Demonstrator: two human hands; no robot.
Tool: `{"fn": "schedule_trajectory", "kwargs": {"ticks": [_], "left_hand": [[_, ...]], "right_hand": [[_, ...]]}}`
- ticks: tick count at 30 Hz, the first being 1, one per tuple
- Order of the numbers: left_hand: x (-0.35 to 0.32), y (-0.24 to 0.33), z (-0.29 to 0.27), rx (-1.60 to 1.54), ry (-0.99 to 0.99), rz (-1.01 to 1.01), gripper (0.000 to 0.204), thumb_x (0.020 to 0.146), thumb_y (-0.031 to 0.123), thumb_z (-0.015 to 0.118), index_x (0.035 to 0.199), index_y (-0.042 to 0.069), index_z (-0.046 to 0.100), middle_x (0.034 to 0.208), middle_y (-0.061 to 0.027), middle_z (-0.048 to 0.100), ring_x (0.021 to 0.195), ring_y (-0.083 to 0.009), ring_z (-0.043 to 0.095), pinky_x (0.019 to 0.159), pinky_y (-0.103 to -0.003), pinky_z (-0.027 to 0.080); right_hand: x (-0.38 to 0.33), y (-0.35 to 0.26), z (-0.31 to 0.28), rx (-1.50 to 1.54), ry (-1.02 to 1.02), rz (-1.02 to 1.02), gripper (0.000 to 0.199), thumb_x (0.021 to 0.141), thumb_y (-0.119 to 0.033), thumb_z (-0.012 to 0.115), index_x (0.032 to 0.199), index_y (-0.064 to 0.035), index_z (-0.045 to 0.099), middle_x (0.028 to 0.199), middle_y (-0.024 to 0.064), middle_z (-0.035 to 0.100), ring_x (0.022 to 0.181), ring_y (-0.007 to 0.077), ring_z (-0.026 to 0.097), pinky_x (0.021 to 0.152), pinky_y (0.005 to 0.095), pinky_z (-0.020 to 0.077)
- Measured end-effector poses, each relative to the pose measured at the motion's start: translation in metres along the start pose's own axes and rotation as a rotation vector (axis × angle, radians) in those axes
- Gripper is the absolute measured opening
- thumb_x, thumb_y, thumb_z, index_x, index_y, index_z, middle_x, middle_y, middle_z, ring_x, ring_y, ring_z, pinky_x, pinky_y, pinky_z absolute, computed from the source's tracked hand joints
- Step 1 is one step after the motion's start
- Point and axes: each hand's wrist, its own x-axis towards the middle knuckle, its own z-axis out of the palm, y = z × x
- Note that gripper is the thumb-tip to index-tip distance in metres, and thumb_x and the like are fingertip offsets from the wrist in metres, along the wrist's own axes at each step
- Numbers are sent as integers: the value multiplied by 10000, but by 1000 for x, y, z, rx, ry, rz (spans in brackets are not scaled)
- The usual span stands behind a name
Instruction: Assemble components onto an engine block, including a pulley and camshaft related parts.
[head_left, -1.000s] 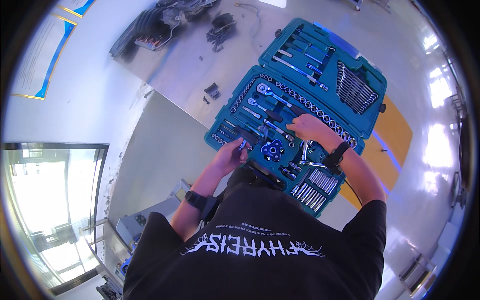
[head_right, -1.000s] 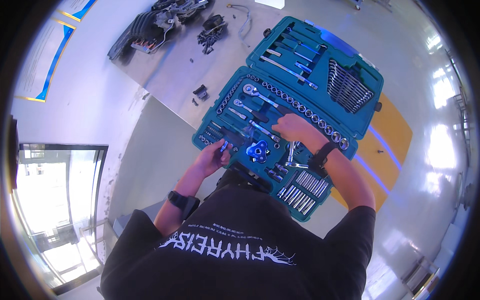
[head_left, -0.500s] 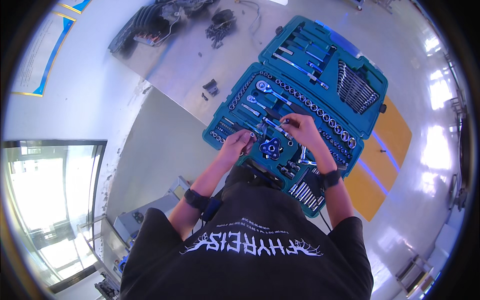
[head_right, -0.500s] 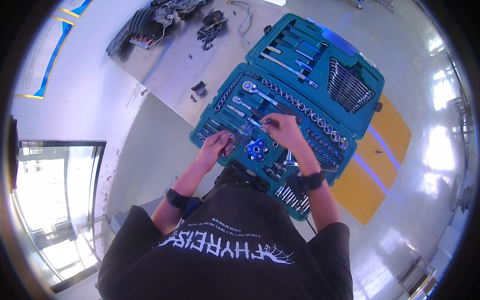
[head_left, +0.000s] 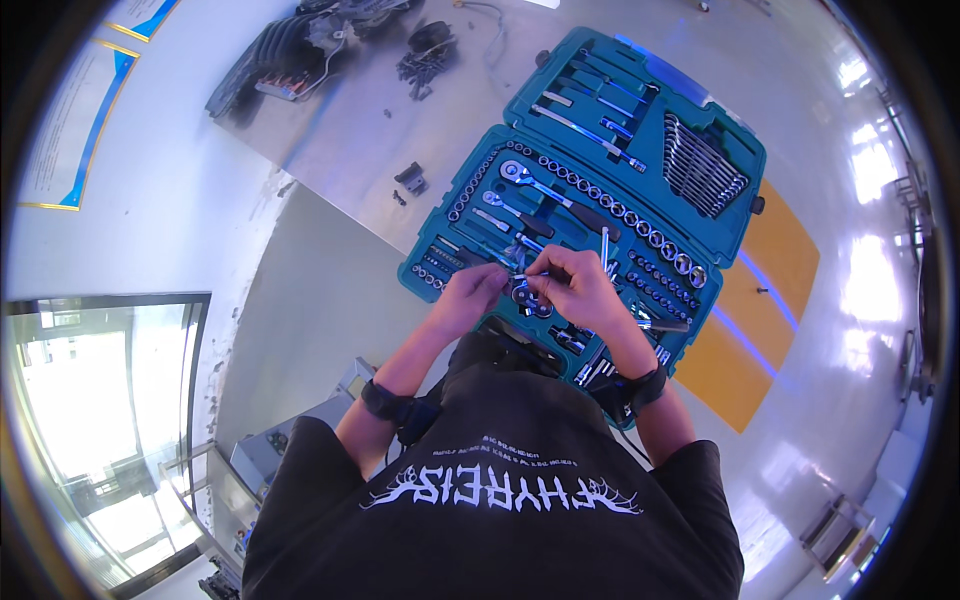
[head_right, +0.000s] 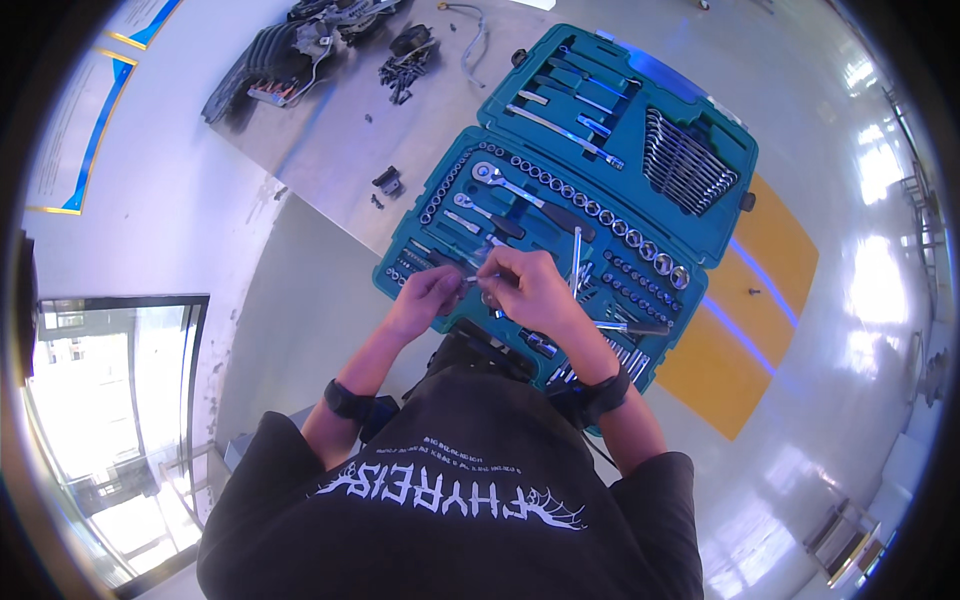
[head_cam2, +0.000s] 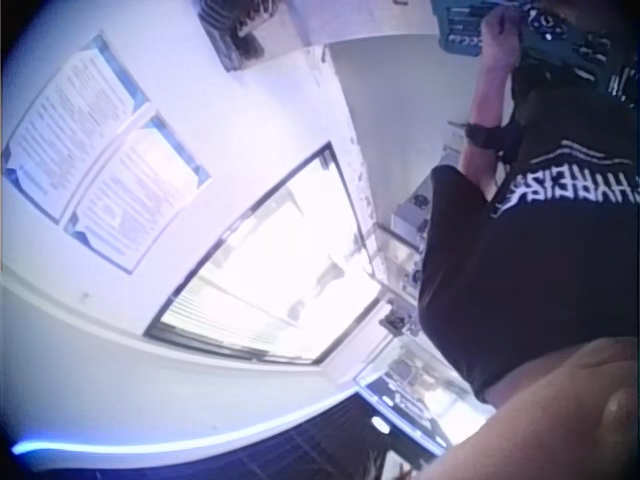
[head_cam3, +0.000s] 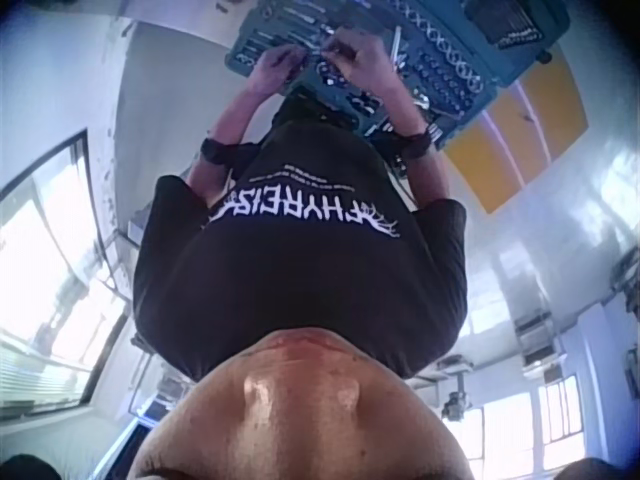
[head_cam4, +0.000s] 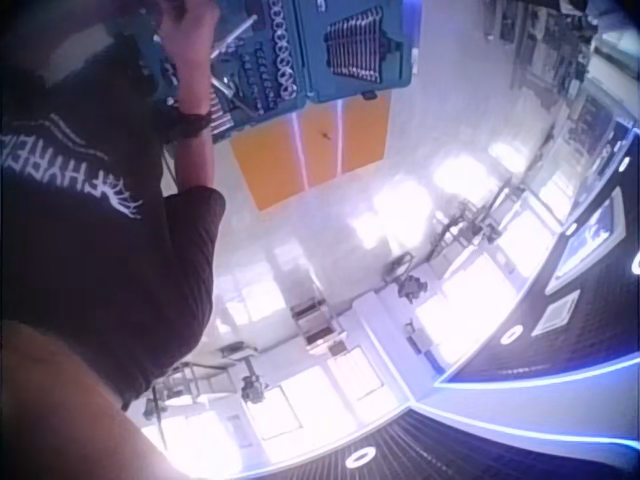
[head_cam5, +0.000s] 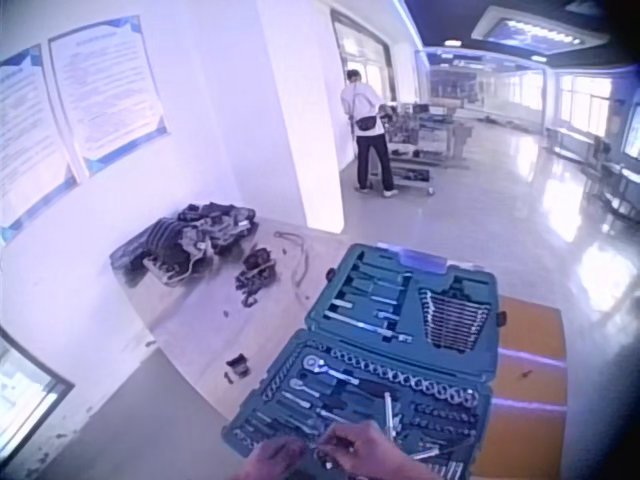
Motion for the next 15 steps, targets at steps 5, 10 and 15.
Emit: {"fn": "schedule_trajectory", "kwargs": {"ticks": [5,10,15], "left_hand": [[-4,10,-3,-196,-31,-195,319,1004,284,515,895,-2,604,593,53,368,519,-60,316,485,-241,268],[-6,7,-8,-286,-45,-272,316,998,288,527,880,6,605,589,54,363,501,-55,299,465,-246,250],[-7,1,-27,-374,-116,-333,317,997,285,528,858,8,599,592,39,414,496,-60,350,465,-242,281]], "right_hand": [[0,7,9,-55,54,-114,31,845,41,603,836,25,579,628,78,604,577,142,600,532,284,455],[2,15,24,-260,130,-413,67,808,63,604,816,9,566,683,138,614,604,298,627,530,348,463],[11,22,34,-222,71,-370,98,788,60,622,849,0,574,710,156,621,638,334,631,543,362,469]]}}
